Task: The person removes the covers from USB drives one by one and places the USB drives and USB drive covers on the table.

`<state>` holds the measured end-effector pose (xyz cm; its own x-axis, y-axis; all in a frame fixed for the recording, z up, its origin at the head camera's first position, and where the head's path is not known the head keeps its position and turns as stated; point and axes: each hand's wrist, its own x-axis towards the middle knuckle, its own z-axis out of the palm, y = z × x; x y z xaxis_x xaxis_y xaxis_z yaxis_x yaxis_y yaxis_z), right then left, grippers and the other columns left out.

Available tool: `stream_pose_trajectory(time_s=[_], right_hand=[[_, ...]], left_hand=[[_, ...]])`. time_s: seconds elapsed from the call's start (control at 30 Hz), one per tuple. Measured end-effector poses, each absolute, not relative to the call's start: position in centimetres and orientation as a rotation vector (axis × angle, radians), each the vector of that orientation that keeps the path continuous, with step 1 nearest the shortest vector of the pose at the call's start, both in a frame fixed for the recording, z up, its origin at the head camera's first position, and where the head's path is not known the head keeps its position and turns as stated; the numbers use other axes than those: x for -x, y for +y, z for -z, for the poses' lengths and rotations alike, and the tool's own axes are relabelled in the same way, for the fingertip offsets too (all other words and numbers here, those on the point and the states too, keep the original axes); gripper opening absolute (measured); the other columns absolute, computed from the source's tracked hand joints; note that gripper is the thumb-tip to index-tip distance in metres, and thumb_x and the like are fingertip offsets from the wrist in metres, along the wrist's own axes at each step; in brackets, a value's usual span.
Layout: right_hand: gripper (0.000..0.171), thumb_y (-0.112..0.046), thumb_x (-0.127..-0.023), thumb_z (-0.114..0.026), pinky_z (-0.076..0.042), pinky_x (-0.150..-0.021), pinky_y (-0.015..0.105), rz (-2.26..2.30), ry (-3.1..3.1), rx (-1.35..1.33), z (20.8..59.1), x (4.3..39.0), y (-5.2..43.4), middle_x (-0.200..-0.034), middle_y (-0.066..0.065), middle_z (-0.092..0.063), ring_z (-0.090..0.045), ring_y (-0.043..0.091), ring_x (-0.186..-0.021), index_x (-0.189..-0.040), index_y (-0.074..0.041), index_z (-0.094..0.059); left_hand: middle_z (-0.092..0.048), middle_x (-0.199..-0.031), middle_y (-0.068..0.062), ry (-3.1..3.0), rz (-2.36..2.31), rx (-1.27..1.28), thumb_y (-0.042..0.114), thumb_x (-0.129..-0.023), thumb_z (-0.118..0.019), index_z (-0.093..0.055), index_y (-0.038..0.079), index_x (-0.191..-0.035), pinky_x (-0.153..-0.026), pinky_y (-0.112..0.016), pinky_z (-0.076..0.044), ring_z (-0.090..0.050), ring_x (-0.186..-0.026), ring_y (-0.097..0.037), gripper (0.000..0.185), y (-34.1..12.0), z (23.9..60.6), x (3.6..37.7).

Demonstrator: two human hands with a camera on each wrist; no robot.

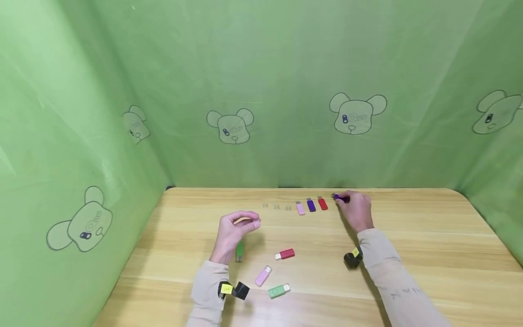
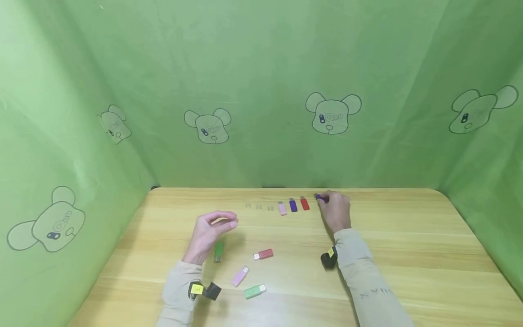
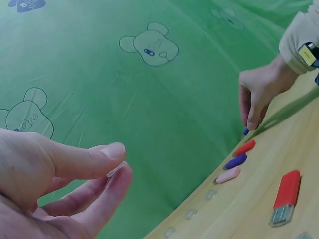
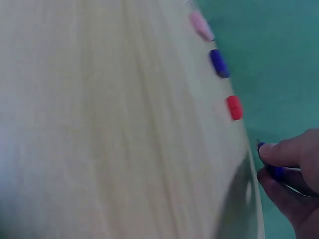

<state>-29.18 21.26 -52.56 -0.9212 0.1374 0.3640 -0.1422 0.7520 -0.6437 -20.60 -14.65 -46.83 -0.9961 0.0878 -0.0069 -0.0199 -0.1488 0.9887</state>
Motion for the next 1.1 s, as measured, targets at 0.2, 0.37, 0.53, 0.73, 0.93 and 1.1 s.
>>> stream_pose_trajectory(time_s=[0.2,0.37,0.53,0.73,0.93,1.1], right_hand=[[0.018,0.003,-0.088,-0.077,-0.061,-0.081,0.054,-0.915,-2.562,-0.014,52.6,29.8,21.2,-0.101,0.032,-0.071,-0.071,0.05,-0.091,-0.104,0.01,-0.074],[0.015,-0.001,-0.089,-0.077,-0.06,-0.083,0.057,-0.843,-2.594,-0.016,52.0,30.0,20.8,-0.098,0.03,-0.073,-0.071,0.049,-0.091,-0.101,0.009,-0.076],[0.012,-0.002,-0.09,-0.075,-0.058,-0.083,0.061,-0.817,-2.637,-0.025,51.7,30.1,20.4,-0.097,0.028,-0.073,-0.071,0.049,-0.088,-0.099,0.007,-0.077],[0.014,-0.004,-0.093,-0.073,-0.06,-0.081,0.057,-0.856,-2.671,-0.042,51.5,29.5,20.4,-0.099,0.028,-0.073,-0.072,0.045,-0.087,-0.102,0.007,-0.076],[0.018,-0.005,-0.094,-0.072,-0.061,-0.076,0.051,-0.923,-2.604,-0.053,51.1,27.7,20.7,-0.095,0.025,-0.074,-0.07,0.037,-0.084,-0.106,0.008,-0.075],[0.017,-0.002,-0.093,-0.072,-0.063,-0.073,0.048,-0.979,-2.553,-0.081,50.6,26.1,20.5,-0.095,0.026,-0.073,-0.071,0.036,-0.082,-0.106,0.009,-0.074]], left_hand=[[-0.068,-0.113,-0.032,2.037,-2.339,-0.046,-0.012,-0.083,-0.077,-0.07,-0.014,-0.107,-0.088,-0.035,-0.062,-0.074,-0.095,-0.028,0.025,-14.4,47.0,21.0],[-0.069,-0.115,-0.027,2.131,-2.36,0.001,-0.009,-0.085,-0.077,-0.071,-0.012,-0.108,-0.089,-0.033,-0.061,-0.074,-0.098,-0.031,0.024,-14.4,47.3,21.4],[-0.068,-0.116,-0.031,2.163,-2.371,0.007,-0.009,-0.086,-0.075,-0.07,-0.013,-0.109,-0.089,-0.032,-0.061,-0.073,-0.1,-0.034,0.024,-14.7,47.4,21.9],[-0.07,-0.113,-0.03,2.316,-2.29,0.043,-0.013,-0.086,-0.073,-0.071,-0.012,-0.109,-0.088,-0.031,-0.061,-0.073,-0.102,-0.037,0.023,-15.3,48.1,23.0],[-0.075,-0.108,-0.019,2.512,-2.032,-0.043,-0.009,-0.087,-0.073,-0.075,-0.003,-0.108,-0.088,-0.03,-0.061,-0.073,-0.1,-0.031,0.021,-15.8,48.9,26.3],[-0.076,-0.103,-0.016,2.636,-1.83,-0.213,-0.011,-0.086,-0.074,-0.076,-0.003,-0.103,-0.089,-0.035,-0.061,-0.073,-0.096,-0.03,0.02,-15.9,49.1,29.8]])
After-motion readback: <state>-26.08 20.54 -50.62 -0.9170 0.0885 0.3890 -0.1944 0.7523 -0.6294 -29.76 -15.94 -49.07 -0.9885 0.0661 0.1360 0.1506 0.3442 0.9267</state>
